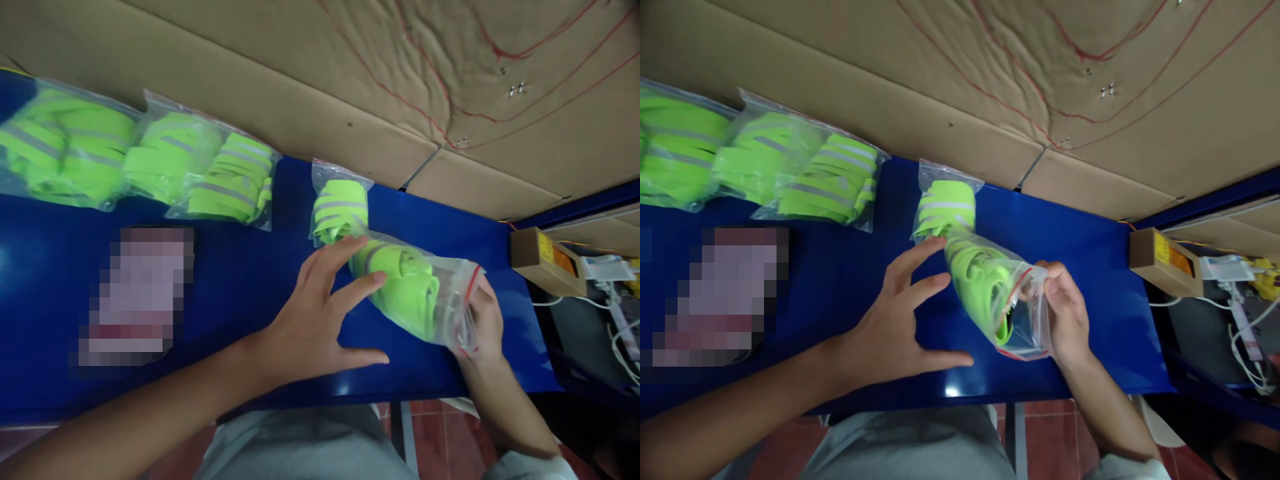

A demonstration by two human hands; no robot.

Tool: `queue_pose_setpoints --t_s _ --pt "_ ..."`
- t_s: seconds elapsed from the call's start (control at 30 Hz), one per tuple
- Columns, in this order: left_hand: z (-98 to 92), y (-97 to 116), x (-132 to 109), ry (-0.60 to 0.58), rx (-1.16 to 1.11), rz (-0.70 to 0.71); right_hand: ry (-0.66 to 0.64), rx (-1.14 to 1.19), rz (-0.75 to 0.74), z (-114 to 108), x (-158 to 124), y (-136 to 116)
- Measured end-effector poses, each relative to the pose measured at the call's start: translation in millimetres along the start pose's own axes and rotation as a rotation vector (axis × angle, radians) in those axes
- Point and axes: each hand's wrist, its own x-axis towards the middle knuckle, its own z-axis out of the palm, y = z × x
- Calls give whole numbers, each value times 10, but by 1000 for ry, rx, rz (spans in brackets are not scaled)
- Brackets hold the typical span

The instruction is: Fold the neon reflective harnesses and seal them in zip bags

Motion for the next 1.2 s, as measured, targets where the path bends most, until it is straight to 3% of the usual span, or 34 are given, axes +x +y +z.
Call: queue_pose_setpoints --t_s 0.17,0.37,0.5,0.6,0.7,0.9,1.03,1.2 --pt "67 -51 6 -82 91 -86 -121 -86 37 -69 55 234" --pt "47 -79 -8 -80 285 -190 -44 89 186 -172 260 338" --pt "31 -82 -7 -135 339 -122 -224 -33 75 -297 275 291" --pt "23 -70 -7 -152 327 -98 -361 -42 95 -350 286 290" --pt "15 -69 -3 -170 294 -74 -410 -24 130 -350 321 296" --pt "9 -68 12 -193 304 -31 -393 -70 161 -302 352 280" --pt "15 -66 18 -283 393 -64 -444 -55 138 -285 347 311" --pt "26 -68 6 -349 444 -60 -400 -15 262 -212 335 388"
